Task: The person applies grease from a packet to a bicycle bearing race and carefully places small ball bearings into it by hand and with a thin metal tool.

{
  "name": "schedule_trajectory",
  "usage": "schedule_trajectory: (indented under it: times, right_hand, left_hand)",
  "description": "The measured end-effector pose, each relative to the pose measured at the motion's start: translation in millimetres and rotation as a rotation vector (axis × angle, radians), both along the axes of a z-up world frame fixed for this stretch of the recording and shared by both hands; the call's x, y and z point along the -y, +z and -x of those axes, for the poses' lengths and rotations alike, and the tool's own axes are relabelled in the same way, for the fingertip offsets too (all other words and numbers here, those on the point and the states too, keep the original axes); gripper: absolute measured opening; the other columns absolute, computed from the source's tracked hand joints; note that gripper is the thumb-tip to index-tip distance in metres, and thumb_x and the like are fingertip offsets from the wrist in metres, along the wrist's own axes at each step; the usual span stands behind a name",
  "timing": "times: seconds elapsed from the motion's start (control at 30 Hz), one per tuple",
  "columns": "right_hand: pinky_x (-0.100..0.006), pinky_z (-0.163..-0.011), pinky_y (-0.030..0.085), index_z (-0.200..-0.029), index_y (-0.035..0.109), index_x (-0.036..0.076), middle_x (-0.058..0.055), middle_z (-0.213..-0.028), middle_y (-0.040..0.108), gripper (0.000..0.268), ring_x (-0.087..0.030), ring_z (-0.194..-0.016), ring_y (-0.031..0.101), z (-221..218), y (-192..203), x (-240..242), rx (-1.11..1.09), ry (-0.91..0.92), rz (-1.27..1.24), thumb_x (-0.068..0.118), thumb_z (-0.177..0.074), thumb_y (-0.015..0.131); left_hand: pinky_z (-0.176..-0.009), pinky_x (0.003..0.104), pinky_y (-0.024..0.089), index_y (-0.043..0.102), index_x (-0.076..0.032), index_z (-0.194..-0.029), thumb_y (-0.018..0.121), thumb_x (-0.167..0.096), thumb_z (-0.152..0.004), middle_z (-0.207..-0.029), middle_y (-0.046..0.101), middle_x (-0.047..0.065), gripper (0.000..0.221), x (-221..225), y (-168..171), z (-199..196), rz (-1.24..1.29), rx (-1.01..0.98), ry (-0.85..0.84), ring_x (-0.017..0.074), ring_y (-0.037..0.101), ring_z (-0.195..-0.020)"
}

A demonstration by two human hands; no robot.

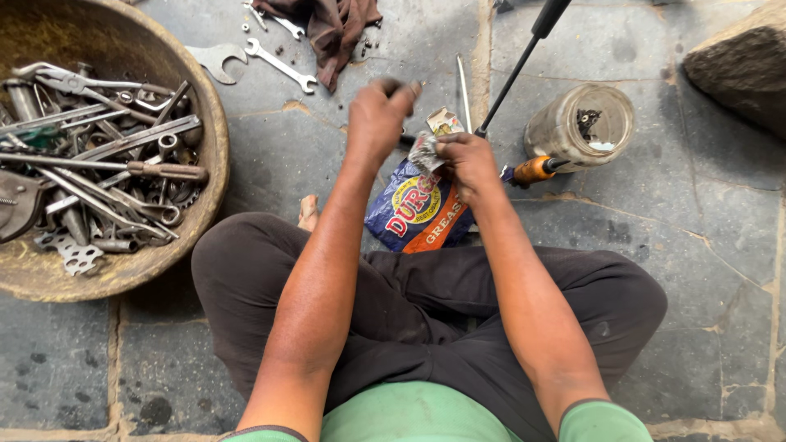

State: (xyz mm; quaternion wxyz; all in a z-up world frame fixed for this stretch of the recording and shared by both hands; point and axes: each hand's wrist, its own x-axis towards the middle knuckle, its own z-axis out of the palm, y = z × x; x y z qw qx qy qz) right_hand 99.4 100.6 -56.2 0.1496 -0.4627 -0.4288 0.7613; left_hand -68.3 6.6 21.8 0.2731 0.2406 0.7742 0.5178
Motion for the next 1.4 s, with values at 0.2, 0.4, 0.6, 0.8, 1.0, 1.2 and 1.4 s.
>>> schedule_trajectory:
  times: [0.2, 0.4, 0.6, 0.8, 1.0, 1.2, 1.4]
  right_hand:
    - [-0.031, -0.042, 0.046, -0.101, 0.07, -0.006, -0.01, -0.069, 0.064, 0.015, -0.02, -0.049, 0.059, 26, -3, 24, 0.219, 0.334, -0.351, 0.001, -0.089, 0.064]
    - [-0.028, -0.044, 0.047, -0.1, 0.071, -0.005, -0.006, -0.071, 0.066, 0.014, -0.013, -0.053, 0.06, 27, -11, 24, 0.178, 0.297, -0.372, 0.002, -0.089, 0.068]
    - [-0.026, -0.05, 0.047, -0.101, 0.073, -0.005, -0.006, -0.072, 0.067, 0.018, -0.012, -0.055, 0.059, 23, -28, 20, 0.197, 0.248, -0.434, -0.001, -0.088, 0.062]
    - [-0.025, -0.059, 0.059, -0.11, 0.066, -0.003, -0.01, -0.087, 0.071, 0.021, -0.015, -0.07, 0.069, 19, -11, 0, 0.051, -0.008, -0.117, 0.012, -0.096, 0.064]
    - [-0.037, -0.082, 0.061, -0.114, 0.063, -0.004, -0.018, -0.104, 0.07, 0.032, -0.027, -0.093, 0.072, 6, 20, -11, -0.274, -0.159, 0.069, 0.024, -0.102, 0.056]
    - [-0.04, -0.087, 0.061, -0.116, 0.062, -0.005, -0.018, -0.105, 0.07, 0.034, -0.028, -0.098, 0.072, 2, 41, -9, -0.359, -0.201, 0.145, 0.025, -0.102, 0.053]
    - [-0.038, -0.086, 0.061, -0.115, 0.062, -0.005, -0.018, -0.105, 0.071, 0.03, -0.027, -0.096, 0.072, -1, 49, -2, -0.37, -0.214, 0.118, 0.019, -0.1, 0.055]
  left_hand:
    - [-0.045, 0.024, 0.042, 0.07, -0.001, -0.094, 0.068, -0.032, -0.094, -0.073, 0.068, 0.003, 0.031, 13, 1, 13, -0.336, 0.429, 0.178, 0.0056, 0.049, -0.051]
    - [-0.052, 0.027, 0.051, 0.066, -0.004, -0.105, 0.067, -0.027, -0.093, -0.084, 0.068, 0.006, 0.026, 12, -11, 17, -0.45, 0.663, 0.299, 0.0097, 0.056, -0.059]
    - [-0.072, 0.039, 0.06, 0.056, 0.0, -0.126, 0.053, -0.005, -0.089, -0.106, 0.063, 0.014, 0.038, 14, -37, 22, -0.599, 0.889, 0.325, 0.024, 0.066, -0.083]
    - [-0.091, 0.044, 0.058, 0.049, 0.001, -0.14, 0.051, -0.003, -0.09, -0.116, 0.061, 0.015, 0.05, 12, -38, 22, -0.621, 0.947, 0.312, 0.026, 0.066, -0.097]
    - [-0.086, 0.041, 0.064, 0.042, 0.0, -0.142, 0.054, -0.006, -0.097, -0.123, 0.064, 0.022, 0.047, 7, -27, 12, -0.559, 1.045, 0.199, 0.0293, 0.07, -0.101]
    - [-0.07, 0.034, 0.059, 0.063, -0.003, -0.132, 0.062, -0.019, -0.097, -0.104, 0.075, 0.009, 0.038, 1, -27, -9, -0.305, 0.876, -0.024, 0.0199, 0.072, -0.082]
    - [-0.065, 0.029, 0.05, 0.068, -0.008, -0.13, 0.064, -0.023, -0.099, -0.103, 0.074, 0.004, 0.034, -2, -55, -20, -0.213, 0.777, 0.037, 0.0146, 0.067, -0.085]
